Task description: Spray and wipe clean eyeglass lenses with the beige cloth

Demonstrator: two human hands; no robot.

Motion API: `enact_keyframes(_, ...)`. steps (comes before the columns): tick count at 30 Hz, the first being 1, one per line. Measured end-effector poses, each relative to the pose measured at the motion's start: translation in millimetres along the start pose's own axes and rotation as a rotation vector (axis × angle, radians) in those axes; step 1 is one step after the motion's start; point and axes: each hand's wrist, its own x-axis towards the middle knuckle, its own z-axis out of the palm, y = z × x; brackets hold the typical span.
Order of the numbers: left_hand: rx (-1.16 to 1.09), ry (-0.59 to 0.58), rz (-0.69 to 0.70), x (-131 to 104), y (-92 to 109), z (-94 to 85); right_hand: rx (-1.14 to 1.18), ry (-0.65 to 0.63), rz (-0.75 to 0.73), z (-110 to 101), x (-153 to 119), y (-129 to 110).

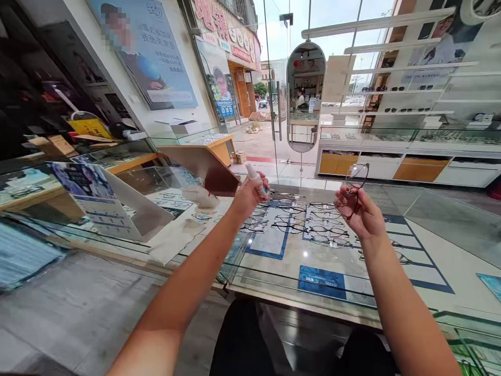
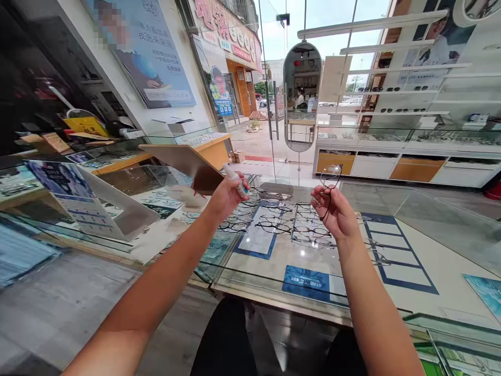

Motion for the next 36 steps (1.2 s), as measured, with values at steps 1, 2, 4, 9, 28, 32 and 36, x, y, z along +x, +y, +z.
enact_keyframes(1, -0.103, -0.09, -0.067, 3.1, -3.0, 19.9, -0.018, 0.006, 0.003, 2.0, 0.4, 0.3)
enact_keyframes(2, -0.179, -0.17, -0.138, 5.5, -7.3, 37.7, -0.043, 0.011, 0.007, 3.7, 1.0, 1.1)
enact_keyframes(4, -0.264, -0.298, -0.253, 8.9, -19.3, 65.6, -0.108, 0.015, 0.021, 6.2, 2.7, 4.5)
enact_keyframes(9, -0.321, -0.293, -0.262, 7.5, -53.8, 92.3, -0.24, 0.023, 0.079, 8.4, 5.9, 19.7)
enact_keyframes(28, 0.627, 0.009, 0.273, -12.7, -87.8, 84.1, -0.481, -0.055, 0.181, 16.9, 0.0, 48.6)
enact_keyframes(32, 0.672, 0.004, 0.323, -15.4, -85.7, 86.7, -0.483, -0.071, 0.185, 18.3, -1.5, 49.7)
enact_keyframes(36, 0.629, 0.015, 0.297, -16.6, -86.3, 87.6, -0.37, -0.065, 0.228, 19.6, -0.8, 49.7)
